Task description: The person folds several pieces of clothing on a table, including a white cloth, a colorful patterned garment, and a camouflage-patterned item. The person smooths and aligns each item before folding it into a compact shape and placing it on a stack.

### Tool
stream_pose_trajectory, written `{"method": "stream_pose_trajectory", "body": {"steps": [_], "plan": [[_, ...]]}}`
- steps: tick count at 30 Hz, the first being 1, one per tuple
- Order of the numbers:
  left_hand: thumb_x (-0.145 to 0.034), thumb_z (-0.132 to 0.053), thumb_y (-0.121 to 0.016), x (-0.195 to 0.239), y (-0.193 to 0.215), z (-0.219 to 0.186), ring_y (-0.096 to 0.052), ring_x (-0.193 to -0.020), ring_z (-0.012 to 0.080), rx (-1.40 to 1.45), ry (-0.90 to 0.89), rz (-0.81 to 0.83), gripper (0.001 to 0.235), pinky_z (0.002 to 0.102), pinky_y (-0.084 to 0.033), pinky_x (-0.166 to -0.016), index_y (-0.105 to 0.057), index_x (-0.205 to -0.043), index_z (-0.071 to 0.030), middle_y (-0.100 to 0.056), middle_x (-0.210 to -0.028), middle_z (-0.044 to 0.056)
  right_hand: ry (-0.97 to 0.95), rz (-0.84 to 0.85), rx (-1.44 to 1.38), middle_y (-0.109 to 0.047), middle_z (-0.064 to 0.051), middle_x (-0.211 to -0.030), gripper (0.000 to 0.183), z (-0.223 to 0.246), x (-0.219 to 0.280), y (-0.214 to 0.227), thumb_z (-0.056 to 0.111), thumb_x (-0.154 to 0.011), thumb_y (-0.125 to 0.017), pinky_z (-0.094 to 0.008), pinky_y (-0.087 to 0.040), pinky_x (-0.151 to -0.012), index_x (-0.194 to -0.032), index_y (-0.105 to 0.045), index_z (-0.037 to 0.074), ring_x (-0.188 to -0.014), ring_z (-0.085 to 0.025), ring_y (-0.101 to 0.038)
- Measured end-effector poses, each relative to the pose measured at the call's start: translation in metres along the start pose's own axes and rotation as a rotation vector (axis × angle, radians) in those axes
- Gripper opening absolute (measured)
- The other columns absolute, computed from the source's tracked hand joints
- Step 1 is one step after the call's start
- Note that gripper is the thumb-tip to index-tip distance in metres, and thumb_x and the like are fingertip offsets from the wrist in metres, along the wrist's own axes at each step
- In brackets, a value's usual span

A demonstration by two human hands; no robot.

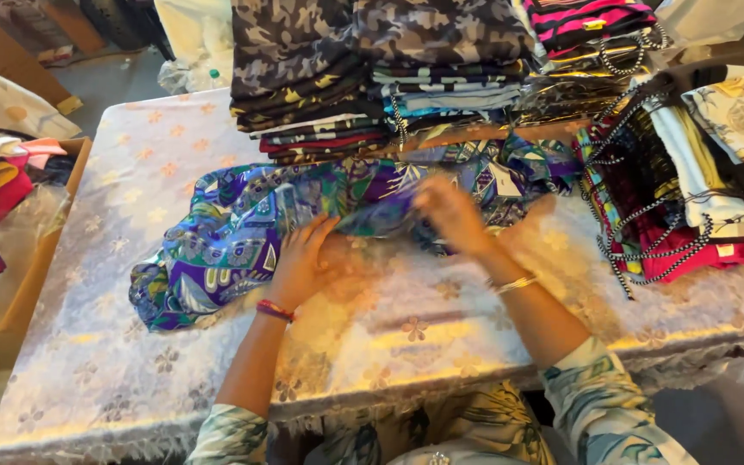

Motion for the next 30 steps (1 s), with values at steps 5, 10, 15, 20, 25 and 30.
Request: {"method": "stream_pose_trajectory", "body": {"steps": [5, 10, 15, 20, 25, 30], "plan": [[-0.092, -0.025, -0.072, 0.027, -0.007, 0.058, -0.058, -0.125, 0.0316, -0.369, 0.185, -0.117, 0.027, 0.049, -0.039, -0.110, -0.069, -0.117, -0.014, -0.064, -0.137, 0.008, -0.122, -0.471, -0.455, -0.068, -0.002, -0.098, 0.013, 0.078, 0.001, 0.101, 0.023, -0.110, -0.060, -0.026, -0.053, -0.059, -0.118, -0.056, 0.014, -0.069, -0.013, -0.065], [-0.095, -0.030, -0.075, 0.011, 0.034, 0.006, -0.056, -0.128, 0.0310, -0.428, 0.221, -0.302, 0.027, 0.049, -0.038, -0.112, -0.070, -0.117, -0.014, -0.061, -0.139, 0.007, 0.035, -0.452, -0.714, -0.067, -0.005, -0.100, 0.013, 0.109, 0.026, 0.151, 0.022, -0.116, -0.058, -0.030, -0.054, -0.070, -0.124, -0.056, 0.012, -0.079, -0.017, -0.065], [-0.073, -0.041, -0.079, -0.037, 0.016, -0.086, -0.053, -0.123, 0.0341, -0.287, -0.054, -0.200, 0.071, 0.055, -0.033, -0.102, -0.059, -0.134, -0.010, -0.059, -0.134, 0.016, 0.083, -0.263, -0.740, -0.070, -0.009, -0.120, 0.025, 0.162, 0.035, 0.127, 0.021, -0.109, -0.062, -0.022, -0.049, -0.060, -0.128, -0.057, 0.006, -0.081, -0.012, -0.060], [-0.082, -0.017, -0.070, -0.034, -0.005, -0.022, -0.063, -0.104, 0.0316, -0.464, 0.110, -0.149, 0.045, 0.052, -0.041, -0.098, -0.069, -0.127, -0.010, -0.069, -0.101, 0.012, 0.211, -0.387, -0.701, -0.065, -0.005, -0.104, 0.017, 0.169, 0.050, 0.166, 0.019, -0.118, -0.061, -0.027, -0.051, -0.080, -0.128, -0.055, 0.006, -0.085, -0.013, -0.060], [-0.077, -0.011, -0.065, 0.005, 0.097, -0.003, -0.065, -0.090, 0.0349, -0.657, 0.195, -0.482, 0.031, 0.051, -0.045, -0.088, -0.073, -0.107, -0.009, -0.070, -0.094, 0.014, 0.165, -0.663, -0.850, -0.058, -0.006, -0.102, 0.007, 0.120, 0.056, 0.217, 0.009, -0.126, -0.046, -0.030, -0.049, -0.085, -0.127, -0.048, 0.002, -0.087, -0.016, -0.056], [-0.088, -0.011, -0.066, 0.086, 0.174, 0.004, -0.063, -0.091, 0.0361, -0.951, 0.367, -0.592, 0.020, 0.051, -0.040, -0.083, -0.073, -0.107, -0.011, -0.068, -0.094, 0.013, 0.044, -0.771, -0.665, -0.064, -0.003, -0.098, 0.008, 0.084, 0.044, 0.217, 0.016, -0.125, -0.050, -0.036, -0.057, -0.082, -0.121, -0.055, 0.011, -0.083, -0.017, -0.063]]}}
Point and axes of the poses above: each hand's wrist, its own x-axis away from the middle knuckle, its own y-axis out of the back of the hand, z = x × y, the point moved 4 cm from there along -x, towards the middle knuckle
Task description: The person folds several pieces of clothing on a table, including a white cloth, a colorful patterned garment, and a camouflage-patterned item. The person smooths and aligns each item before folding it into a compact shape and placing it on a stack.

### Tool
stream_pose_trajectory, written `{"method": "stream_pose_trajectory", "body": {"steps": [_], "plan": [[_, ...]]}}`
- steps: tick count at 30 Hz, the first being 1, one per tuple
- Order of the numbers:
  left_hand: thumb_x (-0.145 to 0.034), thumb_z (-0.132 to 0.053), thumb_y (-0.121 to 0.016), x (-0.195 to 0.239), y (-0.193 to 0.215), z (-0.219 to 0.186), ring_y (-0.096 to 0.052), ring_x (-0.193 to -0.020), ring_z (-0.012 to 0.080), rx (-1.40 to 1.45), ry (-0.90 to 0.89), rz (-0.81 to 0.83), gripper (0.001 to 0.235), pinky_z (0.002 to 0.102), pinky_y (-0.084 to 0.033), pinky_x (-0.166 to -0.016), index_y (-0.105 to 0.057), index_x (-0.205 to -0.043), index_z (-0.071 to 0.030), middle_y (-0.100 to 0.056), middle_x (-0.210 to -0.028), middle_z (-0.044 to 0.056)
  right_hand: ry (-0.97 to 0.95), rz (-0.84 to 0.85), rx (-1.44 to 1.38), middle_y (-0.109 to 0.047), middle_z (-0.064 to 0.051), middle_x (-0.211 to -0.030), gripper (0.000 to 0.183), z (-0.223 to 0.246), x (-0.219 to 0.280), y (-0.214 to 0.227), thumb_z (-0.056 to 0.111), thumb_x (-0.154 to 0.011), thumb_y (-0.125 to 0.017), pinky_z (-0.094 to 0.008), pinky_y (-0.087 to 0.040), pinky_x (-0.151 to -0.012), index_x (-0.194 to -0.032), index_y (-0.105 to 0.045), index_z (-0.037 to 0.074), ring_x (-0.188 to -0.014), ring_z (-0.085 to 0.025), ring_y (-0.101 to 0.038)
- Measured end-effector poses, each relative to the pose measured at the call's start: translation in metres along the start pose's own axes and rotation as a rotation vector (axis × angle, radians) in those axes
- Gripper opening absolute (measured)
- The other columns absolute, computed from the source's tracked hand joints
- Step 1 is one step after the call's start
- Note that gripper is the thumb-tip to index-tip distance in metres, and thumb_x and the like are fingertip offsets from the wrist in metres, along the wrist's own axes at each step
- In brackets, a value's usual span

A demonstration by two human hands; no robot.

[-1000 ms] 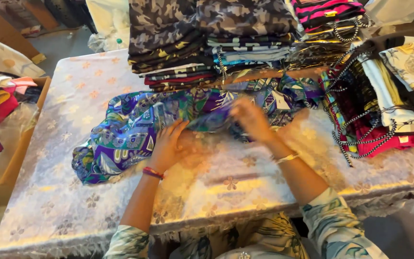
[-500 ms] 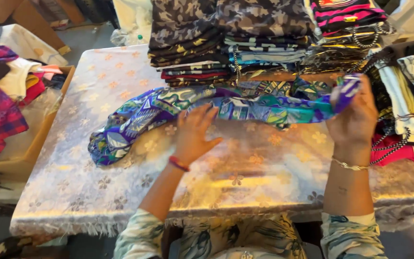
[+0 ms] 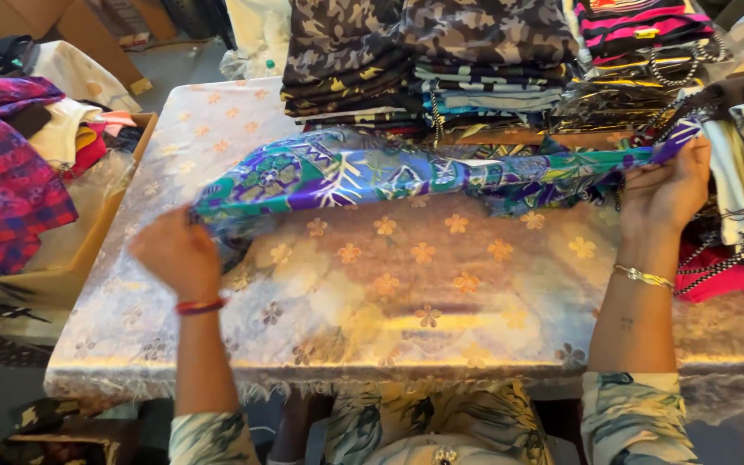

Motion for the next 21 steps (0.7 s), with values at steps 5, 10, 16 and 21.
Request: {"method": "stream_pose_trajectory", "body": {"steps": [5, 10, 16, 21], "plan": [[-0.095, -0.008, -0.055, 0.068, 0.036, 0.119, -0.063, -0.095, 0.0316, -0.184, 0.113, -0.078, 0.021, 0.047, -0.041, -0.085, -0.073, -0.107, -0.011, -0.070, -0.101, 0.010, -0.003, -0.086, -0.006, -0.063, -0.004, -0.090, 0.013, -0.048, -0.027, 0.054, 0.017, -0.120, -0.049, -0.034, -0.054, -0.072, -0.111, -0.057, 0.012, -0.077, -0.017, -0.062], [-0.090, -0.006, -0.052, 0.143, 0.078, 0.180, -0.062, -0.094, 0.0306, -0.305, 0.223, -0.051, 0.030, 0.045, -0.040, -0.082, -0.074, -0.110, -0.011, -0.072, -0.103, 0.009, -0.035, -0.305, 0.153, -0.070, -0.003, -0.094, 0.015, -0.079, -0.032, 0.106, 0.020, -0.111, -0.046, -0.033, -0.052, -0.065, -0.110, -0.060, 0.015, -0.077, -0.016, -0.067], [-0.086, -0.009, -0.058, 0.216, 0.086, 0.234, -0.065, -0.089, 0.0310, -0.692, 0.344, 0.034, 0.022, 0.046, -0.043, -0.079, -0.072, -0.103, -0.013, -0.072, -0.098, 0.007, -0.012, -0.518, 0.457, -0.057, 0.008, -0.081, 0.010, -0.094, -0.031, 0.147, 0.025, -0.109, -0.053, -0.024, -0.034, -0.049, -0.106, -0.061, 0.021, -0.060, -0.006, -0.044], [-0.086, 0.002, -0.062, 0.251, 0.089, 0.286, -0.066, -0.094, 0.0399, -0.570, 0.555, 0.009, 0.019, 0.050, -0.050, -0.074, -0.071, -0.100, -0.007, -0.070, -0.102, 0.016, 0.103, -0.457, 0.566, -0.054, 0.007, -0.080, 0.008, -0.108, -0.036, 0.173, 0.022, -0.111, -0.058, -0.025, -0.036, -0.050, -0.104, -0.058, 0.019, -0.064, -0.007, -0.047]]}}
Point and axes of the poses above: each hand's wrist, its own x-axis away from the middle knuckle, its own y-axis out of the back of the hand, z = x × y, the point moved 4 cm from there along -x, towards the middle knuckle
